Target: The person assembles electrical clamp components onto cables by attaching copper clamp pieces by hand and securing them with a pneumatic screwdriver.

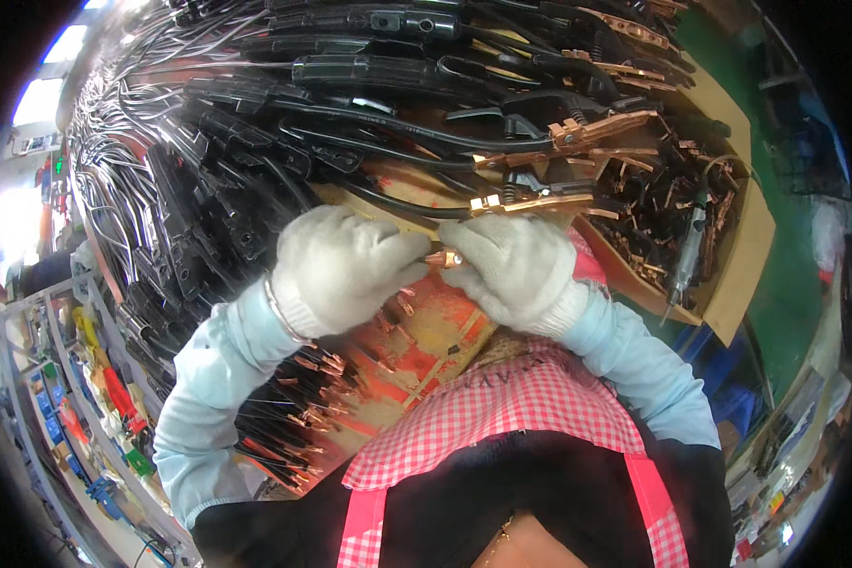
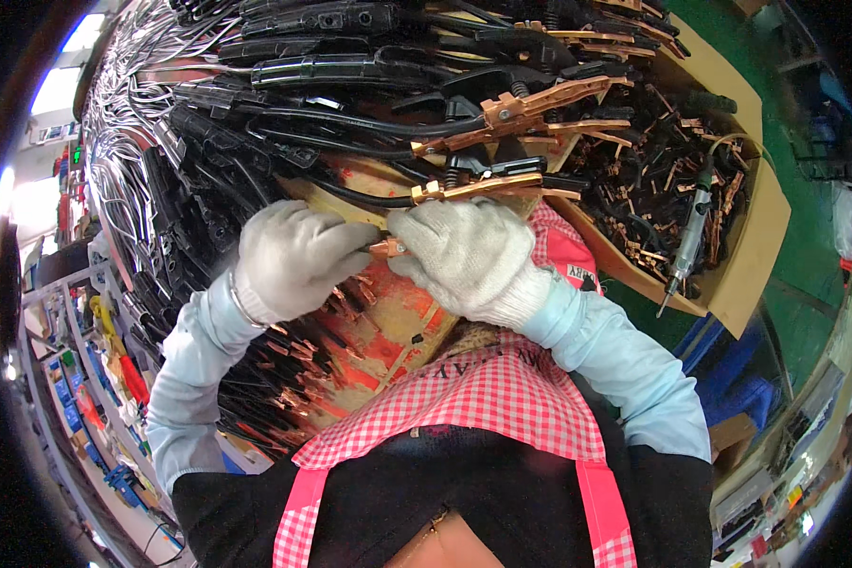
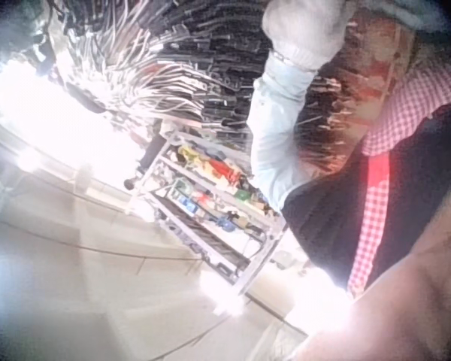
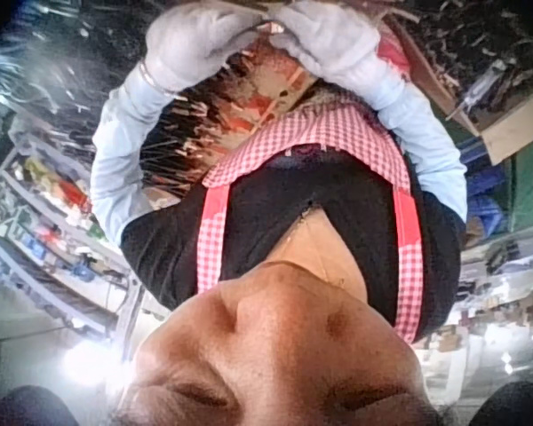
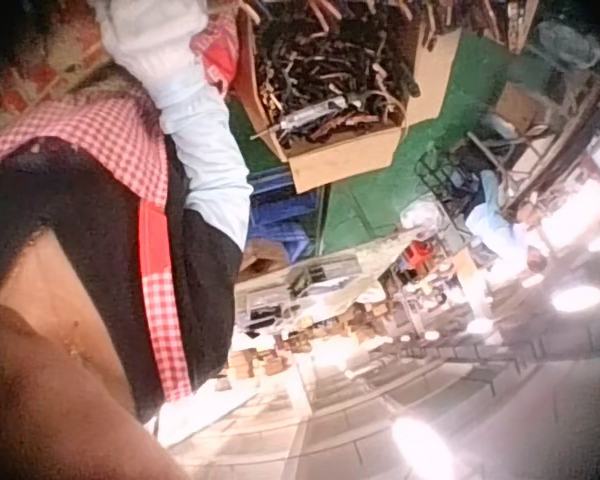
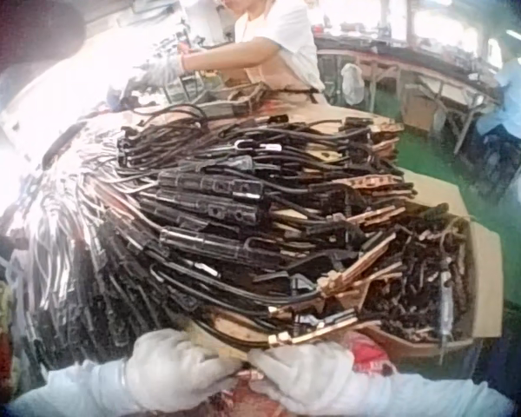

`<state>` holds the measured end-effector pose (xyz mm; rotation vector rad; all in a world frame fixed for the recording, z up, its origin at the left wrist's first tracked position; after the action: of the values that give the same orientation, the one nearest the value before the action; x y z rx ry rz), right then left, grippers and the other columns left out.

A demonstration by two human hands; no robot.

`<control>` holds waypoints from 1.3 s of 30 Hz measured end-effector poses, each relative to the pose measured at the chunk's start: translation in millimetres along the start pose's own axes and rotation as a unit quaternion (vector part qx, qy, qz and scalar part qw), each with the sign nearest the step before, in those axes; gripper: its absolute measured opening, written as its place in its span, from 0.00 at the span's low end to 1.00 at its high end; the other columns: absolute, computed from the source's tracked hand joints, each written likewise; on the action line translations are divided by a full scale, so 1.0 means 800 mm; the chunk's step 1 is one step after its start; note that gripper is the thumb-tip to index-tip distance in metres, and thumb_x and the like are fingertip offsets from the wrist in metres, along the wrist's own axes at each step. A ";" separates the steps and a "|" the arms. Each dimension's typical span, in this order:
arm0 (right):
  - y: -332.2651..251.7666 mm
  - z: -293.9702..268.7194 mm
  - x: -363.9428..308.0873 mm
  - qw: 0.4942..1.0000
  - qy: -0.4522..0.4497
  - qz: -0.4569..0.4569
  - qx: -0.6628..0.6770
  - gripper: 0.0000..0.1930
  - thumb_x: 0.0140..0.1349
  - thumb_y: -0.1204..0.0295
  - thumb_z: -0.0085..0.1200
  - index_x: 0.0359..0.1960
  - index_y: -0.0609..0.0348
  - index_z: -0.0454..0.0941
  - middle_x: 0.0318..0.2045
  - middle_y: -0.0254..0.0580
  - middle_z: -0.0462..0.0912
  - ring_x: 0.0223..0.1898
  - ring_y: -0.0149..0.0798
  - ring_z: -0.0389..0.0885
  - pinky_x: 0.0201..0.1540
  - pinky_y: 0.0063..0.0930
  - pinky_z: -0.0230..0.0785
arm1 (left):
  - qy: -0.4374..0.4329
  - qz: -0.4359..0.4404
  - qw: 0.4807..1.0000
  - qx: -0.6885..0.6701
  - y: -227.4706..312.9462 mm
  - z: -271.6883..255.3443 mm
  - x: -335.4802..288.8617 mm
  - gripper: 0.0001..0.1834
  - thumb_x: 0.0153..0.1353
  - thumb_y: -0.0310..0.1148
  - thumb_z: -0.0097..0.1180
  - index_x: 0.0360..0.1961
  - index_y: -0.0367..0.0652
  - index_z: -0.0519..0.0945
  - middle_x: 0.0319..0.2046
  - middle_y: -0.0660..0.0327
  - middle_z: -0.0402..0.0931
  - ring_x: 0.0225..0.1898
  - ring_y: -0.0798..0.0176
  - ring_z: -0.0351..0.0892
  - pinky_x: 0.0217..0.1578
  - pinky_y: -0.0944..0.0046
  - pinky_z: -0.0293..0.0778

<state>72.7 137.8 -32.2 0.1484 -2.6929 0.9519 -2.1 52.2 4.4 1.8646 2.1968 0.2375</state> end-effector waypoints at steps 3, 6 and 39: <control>-0.001 0.002 0.002 1.000 -0.006 -0.009 -0.006 0.21 0.53 0.63 0.66 0.49 0.54 0.80 0.34 0.40 0.84 0.31 0.44 0.84 0.29 0.36 0.76 | 0.000 -0.002 0.998 0.058 0.002 0.006 -0.002 0.12 0.53 0.39 0.66 0.38 0.50 0.85 0.23 0.60 0.79 0.25 0.52 0.80 0.26 0.53 0.72; 0.001 0.005 0.002 1.000 -0.025 -0.008 -0.011 0.20 0.54 0.63 0.66 0.48 0.55 0.80 0.34 0.40 0.84 0.30 0.42 0.84 0.28 0.34 0.75 | -0.054 -0.024 0.997 0.058 -0.001 0.015 0.004 0.11 0.52 0.41 0.67 0.35 0.51 0.85 0.21 0.61 0.79 0.24 0.51 0.80 0.26 0.53 0.72; 0.294 -0.153 -0.277 0.794 0.101 0.515 -0.308 0.32 0.64 0.60 0.59 0.66 0.64 0.69 0.60 0.59 0.77 0.58 0.59 0.77 0.61 0.48 0.68 | 0.062 -0.021 0.998 0.001 0.013 0.026 0.020 0.18 0.50 0.48 0.64 0.44 0.63 0.84 0.20 0.66 0.78 0.23 0.55 0.82 0.23 0.53 0.76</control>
<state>268.2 398.6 -148.2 -1.5679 -2.5963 0.1580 11.5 68.9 -14.1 1.8500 2.3151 0.3516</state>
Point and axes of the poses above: each hand's wrist, its own x-axis towards the middle knuckle, its own z-axis out of the palm, y = z × x, the point moved 9 cm from there along x, towards the middle knuckle
